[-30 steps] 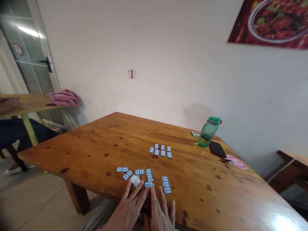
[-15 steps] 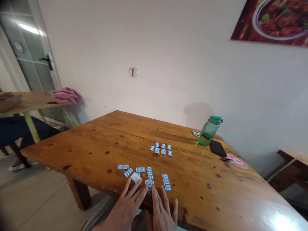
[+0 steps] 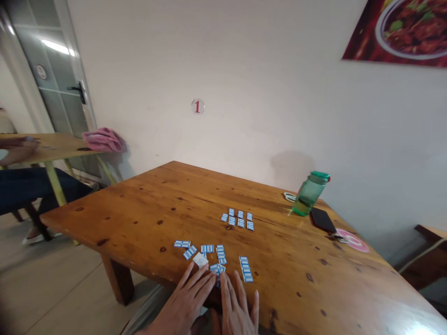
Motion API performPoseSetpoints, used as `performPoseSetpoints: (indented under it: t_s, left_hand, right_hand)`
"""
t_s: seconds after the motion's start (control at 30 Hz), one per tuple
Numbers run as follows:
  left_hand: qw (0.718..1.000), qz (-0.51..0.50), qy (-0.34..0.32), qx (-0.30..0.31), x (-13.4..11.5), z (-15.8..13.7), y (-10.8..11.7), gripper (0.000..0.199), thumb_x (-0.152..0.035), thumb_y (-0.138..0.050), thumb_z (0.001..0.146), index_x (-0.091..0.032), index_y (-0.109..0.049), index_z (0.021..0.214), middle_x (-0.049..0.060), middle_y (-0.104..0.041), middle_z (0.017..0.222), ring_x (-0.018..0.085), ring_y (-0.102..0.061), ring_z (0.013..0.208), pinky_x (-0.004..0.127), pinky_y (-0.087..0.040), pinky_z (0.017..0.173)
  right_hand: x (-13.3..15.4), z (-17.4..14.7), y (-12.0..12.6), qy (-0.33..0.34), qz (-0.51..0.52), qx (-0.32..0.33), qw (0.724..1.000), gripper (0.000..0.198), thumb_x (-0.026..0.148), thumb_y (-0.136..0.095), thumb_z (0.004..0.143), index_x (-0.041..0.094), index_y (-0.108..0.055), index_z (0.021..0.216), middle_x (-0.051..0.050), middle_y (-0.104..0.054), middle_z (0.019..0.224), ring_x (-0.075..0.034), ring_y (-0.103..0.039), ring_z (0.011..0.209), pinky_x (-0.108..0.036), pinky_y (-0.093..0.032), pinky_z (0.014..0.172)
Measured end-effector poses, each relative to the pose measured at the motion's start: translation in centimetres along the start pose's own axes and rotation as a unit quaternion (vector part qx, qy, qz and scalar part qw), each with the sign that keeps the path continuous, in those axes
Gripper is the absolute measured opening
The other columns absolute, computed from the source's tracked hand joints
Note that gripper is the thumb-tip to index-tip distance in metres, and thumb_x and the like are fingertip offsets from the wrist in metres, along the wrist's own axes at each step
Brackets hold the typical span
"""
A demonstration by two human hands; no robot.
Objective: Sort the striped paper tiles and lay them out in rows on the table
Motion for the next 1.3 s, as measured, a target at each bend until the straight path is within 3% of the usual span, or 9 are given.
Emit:
performPoseSetpoints:
  t_s: [0.23, 0.43, 0.57, 0.7, 0.8, 0.93, 1.07, 1.2, 1.3]
  left_hand:
    - [1.0, 0.0, 0.004, 0.017, -0.2, -0.6, 1.1, 0.076, -0.004, -0.041, 0.062, -0.013, -0.024, 0.136, 0.005, -0.029, 0.143, 0.024, -0.011, 0.134, 0.05, -0.016, 0.108]
    - [0.999, -0.018, 0.013, 0.037, 0.0, -1.1, 1.4, 0.079, -0.003, -0.042, 0.059, -0.013, -0.026, 0.135, 0.004, -0.027, 0.144, 0.023, -0.009, 0.134, 0.049, -0.012, 0.109]
    - [1.0, -0.011, 0.014, -0.008, 0.3, -1.9, 2.6, 0.071, -0.004, -0.043, 0.066, -0.015, -0.026, 0.135, 0.005, -0.027, 0.144, 0.023, -0.012, 0.134, 0.05, -0.015, 0.108]
    - [0.996, -0.008, 0.036, -0.081, 1.0, -3.4, 3.9, 0.062, -0.004, -0.041, 0.075, -0.02, -0.028, 0.134, 0.005, -0.033, 0.141, 0.021, -0.021, 0.132, 0.049, -0.024, 0.105]
    - [0.99, -0.006, 0.033, -0.14, 1.1, -4.6, 4.9, 0.056, -0.007, -0.043, 0.078, -0.022, -0.032, 0.131, 0.005, -0.042, 0.136, 0.02, -0.03, 0.128, 0.046, -0.03, 0.103]
    - [0.987, 0.003, 0.01, -0.159, 0.8, -5.6, 5.4, 0.049, -0.008, -0.044, 0.079, -0.021, -0.04, 0.126, 0.005, -0.051, 0.129, 0.019, -0.038, 0.124, 0.041, -0.034, 0.102]
    - [0.986, -0.002, -0.017, -0.166, 0.8, -6.2, 4.4, 0.045, -0.011, -0.043, 0.08, -0.022, -0.043, 0.124, 0.005, -0.054, 0.125, 0.018, -0.04, 0.123, 0.04, -0.033, 0.103]
    - [0.98, -0.018, -0.058, -0.191, 1.1, -6.8, 1.5, 0.045, -0.015, -0.038, 0.082, -0.023, -0.04, 0.127, 0.005, -0.054, 0.126, 0.019, -0.035, 0.126, 0.04, -0.031, 0.104]
    - [0.985, -0.031, -0.048, -0.166, 1.9, -6.9, -0.8, 0.047, -0.014, -0.04, 0.08, -0.024, -0.041, 0.126, 0.004, -0.055, 0.125, 0.019, -0.036, 0.125, 0.038, -0.032, 0.103]
  right_hand:
    - [0.0, -0.1, 0.6, 0.007, 0.02, -0.001, 1.0, 0.066, 0.02, -0.039, 0.078, 0.038, -0.017, 0.137, 0.003, -0.048, 0.129, -0.029, -0.041, 0.12, -0.064, -0.012, 0.099]
    - [-1.4, -0.1, 1.2, -0.003, 0.022, 0.017, 1.0, 0.053, 0.03, -0.04, 0.082, 0.035, -0.03, 0.134, -0.002, -0.053, 0.125, -0.03, -0.042, 0.12, -0.063, -0.014, 0.099]
    - [-2.4, 2.4, 3.2, 0.015, 0.034, 0.035, 0.999, 0.043, 0.035, -0.036, 0.085, 0.027, -0.042, 0.128, -0.006, -0.05, 0.128, -0.029, -0.039, 0.121, -0.059, -0.023, 0.096]
    - [-3.2, 6.5, 5.1, -0.003, 0.045, 0.058, 0.997, 0.036, 0.024, -0.035, 0.085, 0.024, -0.053, 0.117, -0.007, -0.055, 0.122, -0.025, -0.04, 0.12, -0.052, -0.024, 0.098]
    - [-2.4, 9.0, 5.2, 0.02, 0.082, 0.089, 0.992, 0.034, 0.019, -0.037, 0.084, 0.021, -0.056, 0.113, -0.008, -0.057, 0.118, -0.021, -0.044, 0.115, -0.039, -0.029, 0.096]
    - [-0.5, 11.1, 4.1, 0.06, 0.126, 0.144, 0.98, 0.031, 0.017, -0.04, 0.084, 0.02, -0.059, 0.109, -0.007, -0.061, 0.105, -0.019, -0.05, 0.101, -0.029, -0.034, 0.088]
    - [1.7, 12.4, 3.0, 0.097, 0.129, 0.181, 0.97, 0.029, 0.017, -0.042, 0.083, 0.02, -0.06, 0.105, -0.007, -0.06, 0.101, -0.019, -0.049, 0.101, -0.027, -0.035, 0.085]
    - [3.2, 13.4, 2.1, 0.119, 0.128, 0.207, 0.963, 0.021, 0.018, -0.047, 0.08, 0.02, -0.063, 0.093, -0.007, -0.06, 0.098, -0.02, -0.05, 0.097, -0.027, -0.036, 0.078]
    - [3.6, 14.1, 1.8, 0.127, 0.13, 0.22, 0.958, 0.016, 0.018, -0.049, 0.078, 0.019, -0.063, 0.086, -0.006, -0.06, 0.094, -0.019, -0.052, 0.091, -0.026, -0.035, 0.073]
Point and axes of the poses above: each hand's wrist, its own z-axis towards the middle knuckle, its own y-axis out of the back of the hand, x = y × z, the point moved 10 cm from there along z, towards the middle knuckle
